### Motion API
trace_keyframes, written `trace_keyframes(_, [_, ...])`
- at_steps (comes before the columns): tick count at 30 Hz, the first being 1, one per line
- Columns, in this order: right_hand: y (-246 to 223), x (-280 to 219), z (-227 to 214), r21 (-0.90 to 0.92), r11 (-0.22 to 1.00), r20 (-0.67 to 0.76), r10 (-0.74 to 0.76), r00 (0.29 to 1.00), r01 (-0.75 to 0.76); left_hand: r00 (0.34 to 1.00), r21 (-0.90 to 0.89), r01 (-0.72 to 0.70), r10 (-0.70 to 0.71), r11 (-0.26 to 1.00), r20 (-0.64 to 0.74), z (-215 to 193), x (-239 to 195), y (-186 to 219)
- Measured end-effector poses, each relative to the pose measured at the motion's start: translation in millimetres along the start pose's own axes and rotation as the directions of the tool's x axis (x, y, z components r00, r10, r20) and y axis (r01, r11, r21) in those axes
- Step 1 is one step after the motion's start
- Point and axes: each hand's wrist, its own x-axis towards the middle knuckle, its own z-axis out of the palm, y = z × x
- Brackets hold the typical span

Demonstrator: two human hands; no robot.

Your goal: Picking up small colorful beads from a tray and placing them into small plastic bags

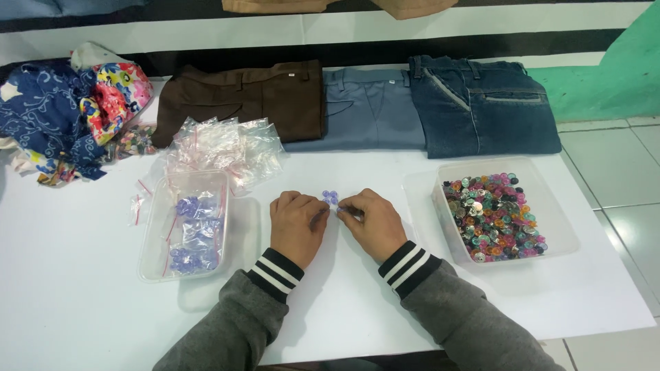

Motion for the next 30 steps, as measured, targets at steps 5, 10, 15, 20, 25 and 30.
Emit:
trace_keyframes(5, [5, 2, 3, 0.014, 1.0, -0.028, -0.002, 1.0, 0.003, 1.0, -0.045, -0.002, 0.001, 0.999, -0.023, 5, 0, -4])
trace_keyframes(10, [2, 0, 1, -0.011, 1.0, -0.021, -0.008, 1.0, 0.008, 0.999, -0.05, 0.003, -0.005, 0.999, -0.039, 7, -1, -6])
trace_keyframes(15, [2, -1, 1, -0.02, 1.0, -0.005, -0.024, 1.0, 0.024, 0.997, -0.018, -0.019, 0.017, 1.0, -0.079, 5, -2, -3])
trace_keyframes(20, [4, -3, 1, -0.01, 1.0, 0.003, -0.025, 1.0, 0.025, 0.995, 0.002, -0.03, 0.03, 1.0, -0.1, 5, -2, -4])
trace_keyframes(25, [3, -7, -3, -0.029, 0.999, 0.028, -0.037, 0.999, 0.038, 0.992, 0.0, -0.041, 0.04, 0.999, -0.123, 5, -5, -8])
trace_keyframes(30, [6, -9, 0, -0.162, 0.985, 0.106, -0.034, 0.994, 0.051, 1.0, -0.086, 0.008, -0.007, 0.996, 0.007, 11, -9, -14])
